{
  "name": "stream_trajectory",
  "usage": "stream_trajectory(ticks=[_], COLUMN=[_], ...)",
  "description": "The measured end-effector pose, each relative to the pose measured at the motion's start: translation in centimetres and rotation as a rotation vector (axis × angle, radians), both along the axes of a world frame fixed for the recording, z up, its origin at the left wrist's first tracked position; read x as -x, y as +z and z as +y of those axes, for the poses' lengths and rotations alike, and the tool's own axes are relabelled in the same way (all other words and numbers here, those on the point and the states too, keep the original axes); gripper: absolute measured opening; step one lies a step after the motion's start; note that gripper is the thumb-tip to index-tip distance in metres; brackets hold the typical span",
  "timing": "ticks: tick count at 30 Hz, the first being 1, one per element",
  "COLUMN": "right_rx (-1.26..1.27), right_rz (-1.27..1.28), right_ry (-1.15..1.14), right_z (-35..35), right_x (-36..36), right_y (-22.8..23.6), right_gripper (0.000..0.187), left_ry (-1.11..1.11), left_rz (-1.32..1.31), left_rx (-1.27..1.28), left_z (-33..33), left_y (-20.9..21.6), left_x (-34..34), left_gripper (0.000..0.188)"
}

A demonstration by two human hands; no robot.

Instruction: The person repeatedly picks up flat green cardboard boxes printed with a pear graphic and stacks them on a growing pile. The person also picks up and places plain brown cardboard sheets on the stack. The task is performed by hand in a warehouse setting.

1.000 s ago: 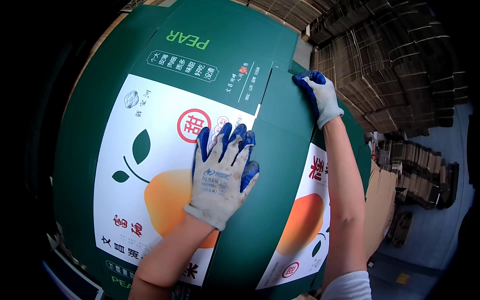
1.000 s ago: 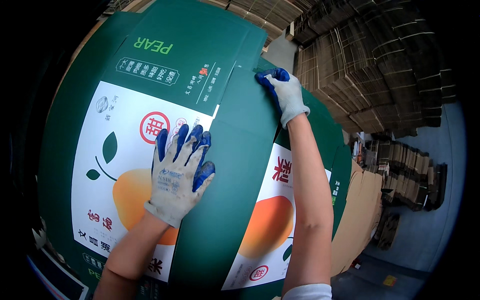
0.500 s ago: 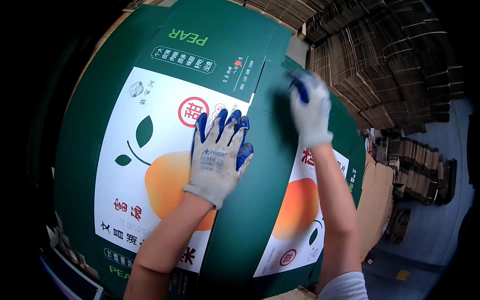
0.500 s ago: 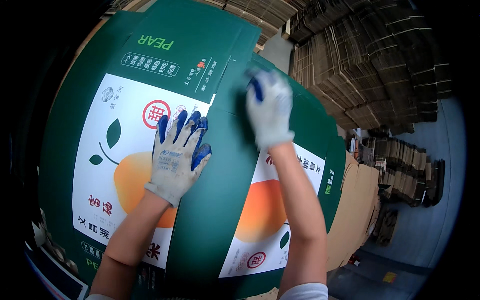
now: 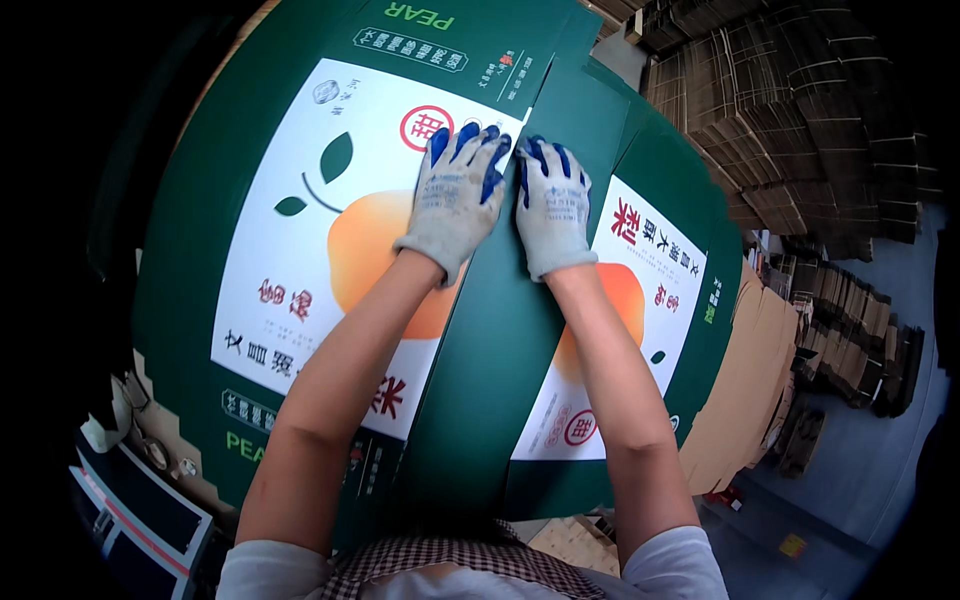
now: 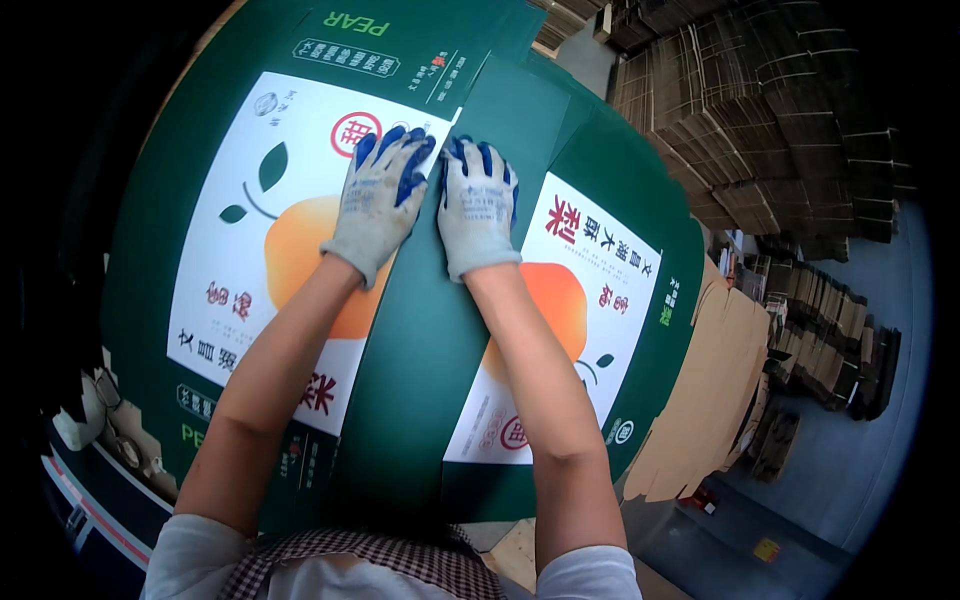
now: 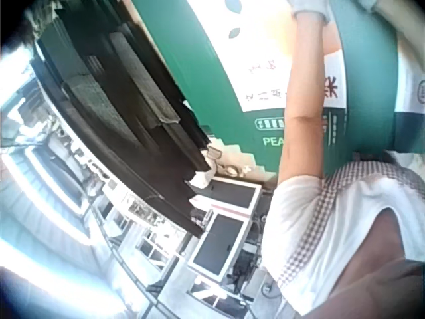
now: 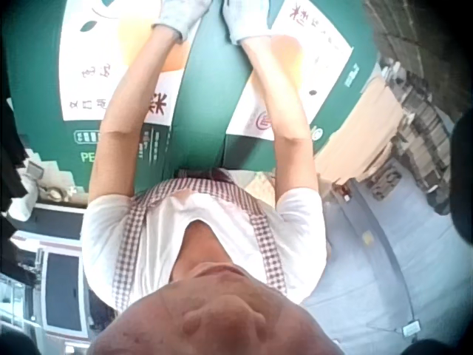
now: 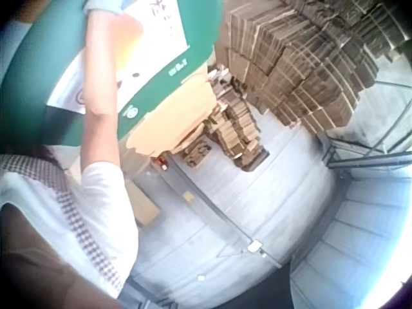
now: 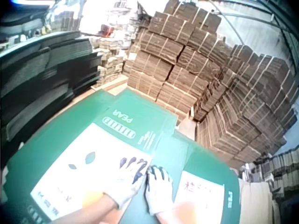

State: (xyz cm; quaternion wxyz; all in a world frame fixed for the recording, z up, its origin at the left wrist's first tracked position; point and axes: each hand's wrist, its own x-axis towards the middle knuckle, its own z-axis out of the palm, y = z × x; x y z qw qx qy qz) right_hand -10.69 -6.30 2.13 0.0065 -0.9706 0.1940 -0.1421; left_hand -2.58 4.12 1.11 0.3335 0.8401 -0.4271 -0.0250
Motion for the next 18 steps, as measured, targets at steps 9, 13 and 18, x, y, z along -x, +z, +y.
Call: stream_trajectory(ticks=[9,13,18], right_rx=[0.064,-0.112,-0.663], right_rz=[0.304,0.344,0.283], right_ry=[0.13,0.236,0.522], right_z=[12.7,18.8,23.1], right_x=[7.8,12.3,19.2], right_y=[0.8,1.4,4.8], right_gripper=[0.038,0.045,0.042], left_ry=[-0.076,-0.07,-0.266], left_rz=[-0.006,0.008,0.088], left_rx=[-0.14,-0.156,-0.27], left_z=[-0.4,-0.3,1.9], left_y=[0.1,0.1,1.7], left_x=[0.2,-0.4,-1.3], left_gripper=[0.035,0.035,0.042])
